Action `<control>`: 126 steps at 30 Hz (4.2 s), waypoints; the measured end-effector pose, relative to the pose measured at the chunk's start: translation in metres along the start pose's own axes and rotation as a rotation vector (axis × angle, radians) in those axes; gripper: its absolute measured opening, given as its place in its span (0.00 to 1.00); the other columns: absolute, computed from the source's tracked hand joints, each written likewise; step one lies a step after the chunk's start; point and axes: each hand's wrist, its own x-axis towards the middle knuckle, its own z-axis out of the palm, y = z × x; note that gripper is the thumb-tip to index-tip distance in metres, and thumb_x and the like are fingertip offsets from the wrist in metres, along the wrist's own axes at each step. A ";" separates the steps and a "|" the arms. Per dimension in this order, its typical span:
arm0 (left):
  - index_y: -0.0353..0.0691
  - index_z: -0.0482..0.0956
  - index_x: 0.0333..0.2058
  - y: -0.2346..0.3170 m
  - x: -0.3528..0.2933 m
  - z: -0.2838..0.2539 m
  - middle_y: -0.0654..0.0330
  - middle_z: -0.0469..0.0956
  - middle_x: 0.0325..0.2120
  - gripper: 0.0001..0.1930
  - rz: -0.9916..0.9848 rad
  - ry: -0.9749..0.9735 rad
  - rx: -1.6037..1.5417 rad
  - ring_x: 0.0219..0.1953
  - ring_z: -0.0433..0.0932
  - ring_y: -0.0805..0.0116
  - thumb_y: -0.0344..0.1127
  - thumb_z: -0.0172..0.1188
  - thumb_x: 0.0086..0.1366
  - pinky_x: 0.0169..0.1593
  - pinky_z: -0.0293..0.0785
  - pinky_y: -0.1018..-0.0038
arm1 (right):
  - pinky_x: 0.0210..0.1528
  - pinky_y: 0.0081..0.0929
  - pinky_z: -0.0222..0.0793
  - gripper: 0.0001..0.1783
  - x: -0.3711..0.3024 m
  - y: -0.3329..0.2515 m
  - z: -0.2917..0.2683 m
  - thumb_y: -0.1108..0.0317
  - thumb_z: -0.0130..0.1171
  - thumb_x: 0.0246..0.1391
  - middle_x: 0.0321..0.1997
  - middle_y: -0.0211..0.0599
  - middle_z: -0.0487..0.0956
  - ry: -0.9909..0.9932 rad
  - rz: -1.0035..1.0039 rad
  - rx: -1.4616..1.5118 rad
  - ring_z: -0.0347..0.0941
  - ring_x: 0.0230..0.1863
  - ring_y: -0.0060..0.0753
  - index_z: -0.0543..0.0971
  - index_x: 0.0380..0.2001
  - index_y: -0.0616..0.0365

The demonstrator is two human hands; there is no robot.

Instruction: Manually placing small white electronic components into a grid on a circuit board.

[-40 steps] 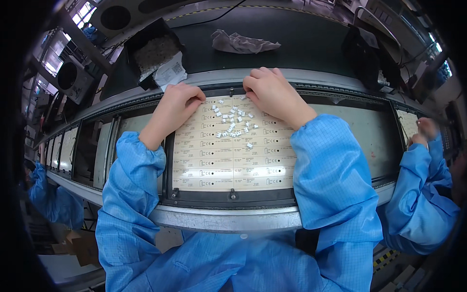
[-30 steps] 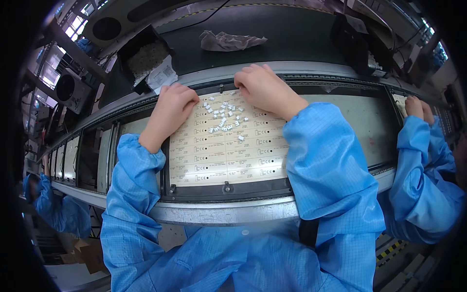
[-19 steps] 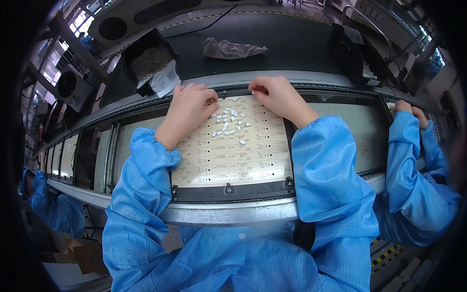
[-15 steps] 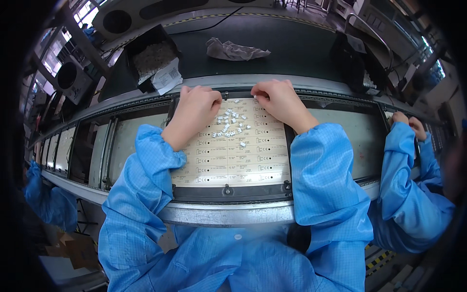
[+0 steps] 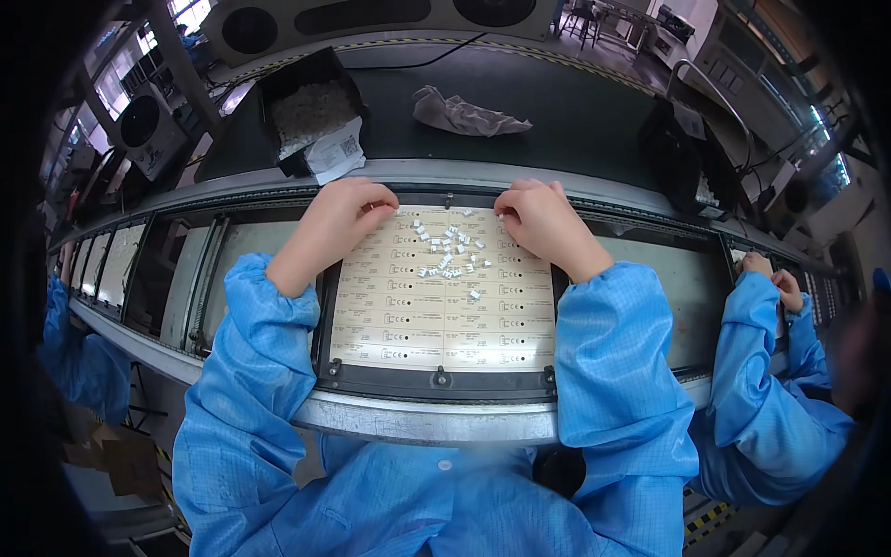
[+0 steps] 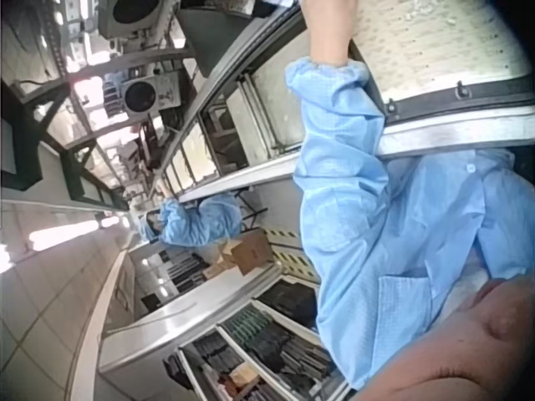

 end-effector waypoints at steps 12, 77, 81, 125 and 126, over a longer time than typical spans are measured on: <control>0.33 0.85 0.34 -0.015 -0.001 0.008 0.52 0.82 0.31 0.06 0.190 0.053 0.051 0.36 0.80 0.54 0.25 0.62 0.59 0.40 0.78 0.64 | 0.42 0.37 0.75 0.06 0.004 0.002 -0.008 0.76 0.64 0.50 0.32 0.42 0.82 -0.030 -0.009 0.028 0.77 0.37 0.44 0.85 0.33 0.63; 0.38 0.81 0.41 0.010 0.003 0.008 0.63 0.80 0.31 0.08 -0.211 -0.178 -0.378 0.33 0.76 0.76 0.32 0.62 0.64 0.39 0.74 0.76 | 0.38 0.25 0.75 0.08 -0.027 -0.006 -0.004 0.74 0.64 0.56 0.34 0.38 0.82 -0.002 0.262 0.132 0.76 0.32 0.30 0.86 0.39 0.62; 0.39 0.81 0.41 0.008 0.001 0.007 0.63 0.80 0.32 0.07 -0.219 -0.207 -0.323 0.33 0.75 0.76 0.32 0.61 0.65 0.39 0.74 0.77 | 0.39 0.26 0.76 0.09 -0.025 -0.005 0.000 0.73 0.64 0.57 0.36 0.40 0.82 0.017 0.261 0.133 0.77 0.34 0.31 0.85 0.40 0.63; 0.38 0.82 0.33 -0.007 -0.007 0.013 0.59 0.82 0.29 0.03 0.199 -0.126 0.073 0.40 0.76 0.59 0.27 0.63 0.59 0.46 0.71 0.65 | 0.36 0.26 0.73 0.06 -0.030 -0.022 -0.012 0.72 0.61 0.60 0.33 0.38 0.81 0.054 0.206 0.258 0.76 0.34 0.31 0.80 0.38 0.63; 0.41 0.82 0.32 -0.007 -0.007 0.013 0.61 0.82 0.29 0.02 0.206 -0.125 0.078 0.41 0.76 0.59 0.30 0.61 0.61 0.52 0.66 0.63 | 0.36 0.25 0.73 0.06 -0.030 -0.023 -0.013 0.72 0.61 0.60 0.32 0.37 0.81 0.041 0.245 0.274 0.76 0.33 0.30 0.80 0.38 0.62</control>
